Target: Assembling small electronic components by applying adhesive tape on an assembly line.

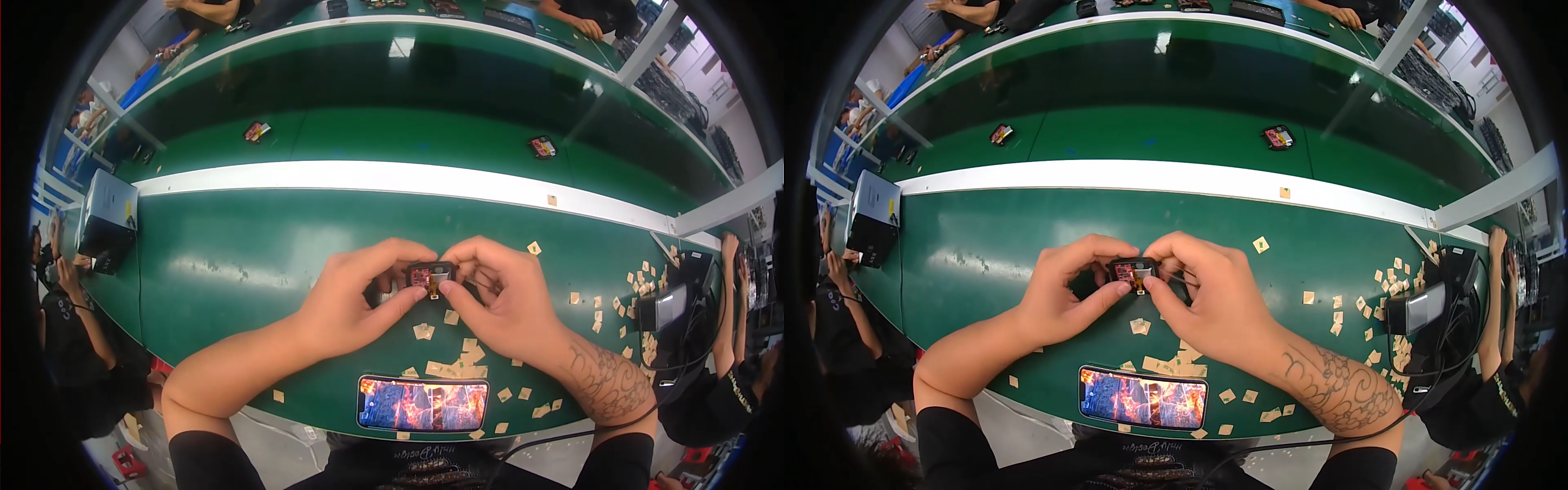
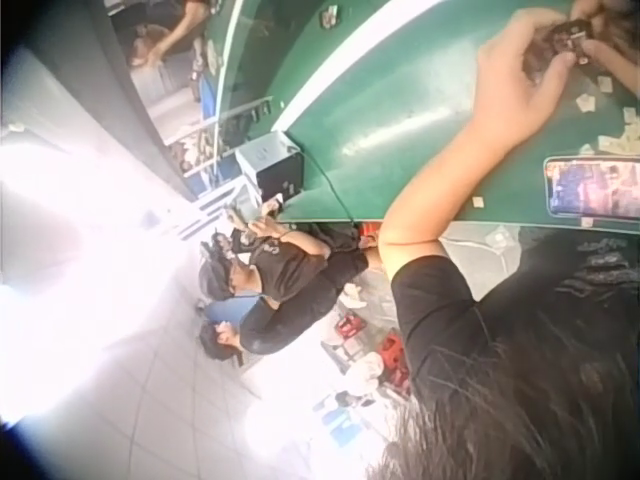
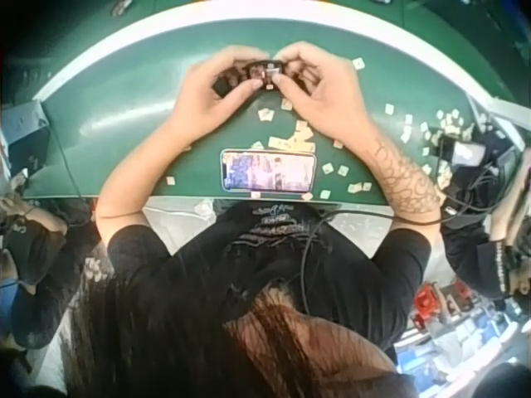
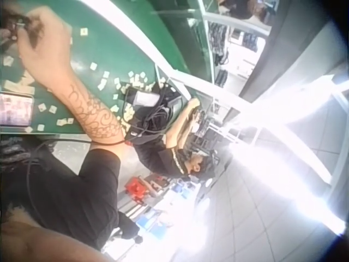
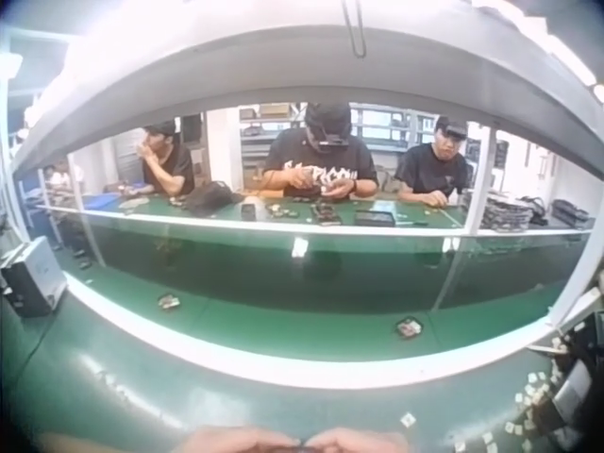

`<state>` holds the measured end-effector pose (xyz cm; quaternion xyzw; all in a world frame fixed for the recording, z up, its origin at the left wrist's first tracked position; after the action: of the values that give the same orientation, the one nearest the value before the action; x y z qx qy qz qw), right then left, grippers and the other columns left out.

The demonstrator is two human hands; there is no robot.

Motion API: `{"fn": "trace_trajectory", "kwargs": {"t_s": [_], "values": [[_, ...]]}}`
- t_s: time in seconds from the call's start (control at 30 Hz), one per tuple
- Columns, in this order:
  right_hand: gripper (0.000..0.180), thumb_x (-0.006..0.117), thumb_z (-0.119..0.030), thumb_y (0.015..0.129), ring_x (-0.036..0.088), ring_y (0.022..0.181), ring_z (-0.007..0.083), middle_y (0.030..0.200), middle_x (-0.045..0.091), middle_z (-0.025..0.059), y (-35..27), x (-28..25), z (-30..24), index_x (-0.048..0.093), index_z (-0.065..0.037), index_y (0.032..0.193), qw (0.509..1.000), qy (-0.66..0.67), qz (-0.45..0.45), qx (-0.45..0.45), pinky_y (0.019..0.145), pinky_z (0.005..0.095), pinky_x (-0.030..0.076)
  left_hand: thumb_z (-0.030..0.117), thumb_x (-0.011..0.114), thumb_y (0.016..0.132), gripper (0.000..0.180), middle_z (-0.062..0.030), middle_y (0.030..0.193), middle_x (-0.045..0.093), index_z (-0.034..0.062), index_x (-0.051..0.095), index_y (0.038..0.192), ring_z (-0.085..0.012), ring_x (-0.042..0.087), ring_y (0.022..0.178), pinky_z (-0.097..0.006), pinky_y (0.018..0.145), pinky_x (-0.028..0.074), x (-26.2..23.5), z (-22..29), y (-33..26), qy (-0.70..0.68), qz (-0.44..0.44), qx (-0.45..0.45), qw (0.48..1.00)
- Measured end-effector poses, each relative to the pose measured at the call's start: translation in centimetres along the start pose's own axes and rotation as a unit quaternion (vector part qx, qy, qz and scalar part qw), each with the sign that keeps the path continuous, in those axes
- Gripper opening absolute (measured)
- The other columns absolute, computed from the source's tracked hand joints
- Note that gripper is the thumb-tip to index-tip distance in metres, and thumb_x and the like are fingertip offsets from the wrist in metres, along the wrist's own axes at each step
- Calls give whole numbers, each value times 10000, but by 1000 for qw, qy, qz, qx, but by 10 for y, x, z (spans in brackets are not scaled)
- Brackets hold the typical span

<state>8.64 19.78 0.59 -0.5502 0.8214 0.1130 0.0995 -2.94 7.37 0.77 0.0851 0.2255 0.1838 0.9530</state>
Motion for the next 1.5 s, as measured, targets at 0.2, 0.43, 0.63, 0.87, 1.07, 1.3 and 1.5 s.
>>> {"fn": "trace_trajectory", "kwargs": {"t_s": [0.2,0.43,0.63,0.87,1.07,1.3,1.5], "values": [[172,744,10,945,606,665,74,848,699,50,-2,3,-7,681,-25,1102,1000,-18,10,-19,545,258,433,-36,728,941,278,-85,971,735,13,674,1209,-148,666,747,-283,654,522,3,-4,0,-52,-3,-28,998],[195,756,1,932,653,685,132,860,706,78,-2,3,-10,682,-29,1110,998,-56,3,-19,560,282,470,-39,718,953,233,-84,932,714,5,640,1168,-156,669,732,-298,646,522,6,-5,-2,-28,5,-21,999],[195,758,-9,934,665,682,162,856,705,89,-1,-1,-9,688,-36,1114,997,-74,14,-35,566,302,488,-29,727,950,260,-80,946,709,12,647,1195,-165,670,746,-295,649,520,8,-5,0,-46,1,-12,999],[239,768,-36,932,737,776,228,900,721,110,1,-5,-11,686,-38,1157,995,-90,13,-52,657,333,572,-41,719,940,252,-86,941,703,18,668,1179,-170,655,741,-302,647,516,3,-4,6,-6,10,-9,1000],[347,782,-75,922,727,786,264,1027,709,118,5,-17,-12,661,-39,1246,981,-171,52,-81,659,358,573,-53,695,937,192,-112,850,667,13,647,1111,-202,647,694,-324,637,508,-16,-4,38,128,49,59,989],[437,781,-108,917,696,768,300,1062,682,114,8,-32,-1,624,-59,1322,959,-243,98,-106,674,395,568,31,665,980,205,-141,916,663,11,672,1184,-295,621,857,-396,823,535,-48,-51,116,305,107,85,943],[427,783,-116,919,711,793,307,1087,682,124,11,-36,8,630,-62,1315,957,-263,83,-86,685,400,578,222,727,988,359,-154,1373,586,139,729,1338,-357,543,1292,-506,1098,421,-68,-65,115,459,111,55,880]]}}
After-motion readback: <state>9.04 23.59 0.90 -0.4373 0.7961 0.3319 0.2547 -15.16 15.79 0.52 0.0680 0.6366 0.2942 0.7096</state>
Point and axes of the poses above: each hand's wrist, its own y-axis towards the middle knuckle, its own x-axis out of the palm, z = x × y, the point moved 8 cm from there along y, towards the middle knuckle
